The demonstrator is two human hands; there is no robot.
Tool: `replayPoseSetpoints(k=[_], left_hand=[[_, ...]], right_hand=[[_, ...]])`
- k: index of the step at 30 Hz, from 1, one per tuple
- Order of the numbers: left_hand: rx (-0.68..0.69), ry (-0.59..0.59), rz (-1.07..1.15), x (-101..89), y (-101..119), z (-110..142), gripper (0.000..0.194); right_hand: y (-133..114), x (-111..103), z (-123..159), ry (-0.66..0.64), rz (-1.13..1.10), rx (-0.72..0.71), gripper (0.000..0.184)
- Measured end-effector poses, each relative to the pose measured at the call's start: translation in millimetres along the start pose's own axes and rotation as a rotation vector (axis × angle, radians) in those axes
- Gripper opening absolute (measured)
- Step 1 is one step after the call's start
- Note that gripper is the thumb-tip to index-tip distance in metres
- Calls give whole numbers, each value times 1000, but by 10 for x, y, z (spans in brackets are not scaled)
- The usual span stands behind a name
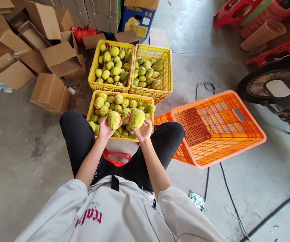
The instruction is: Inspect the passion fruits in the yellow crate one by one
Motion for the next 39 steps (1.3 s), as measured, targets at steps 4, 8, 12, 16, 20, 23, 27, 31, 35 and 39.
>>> replayPoseSetpoints(k=[4,8,12,16,20,23,27,31,35,39], left_hand=[[-2,-4,19,19,10,-26,42],[38,56,25,-22,-1,-78,36],[4,58,-25,-52,-72,-128,37],[-31,65,-94,-72,-111,-156,33],[5,38,-64,-61,-67,-133,46],[22,-3,-28,-29,-42,-93,50],[56,-2,-26,-5,-49,-71,40],[111,-4,-43,-25,-66,-97,37],[93,-13,-46,-60,-105,-126,34],[55,-40,-71,-58,-132,-136,24]], right_hand=[[15,-102,-69,73,19,38,49],[57,-184,-109,104,6,7,38],[106,-165,-117,97,0,36,38],[117,-108,-95,58,6,67,39],[107,-47,-62,23,-11,72,43],[75,-16,-46,5,-22,53,44],[-2,-56,-55,54,-64,-14,41],[-31,-134,-83,129,-124,-48,35],[9,-167,-109,153,-146,-6,37],[57,-177,-124,103,-121,47,41]])
Point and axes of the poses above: each hand's wrist, its own z-axis away from the middle knuckle, its own x-axis out of the palm, y = z × x, the point moved 3 cm from there along -z, towards the middle knuckle, and after that the axes turned 5 degrees about y, right-handed, at the moved point
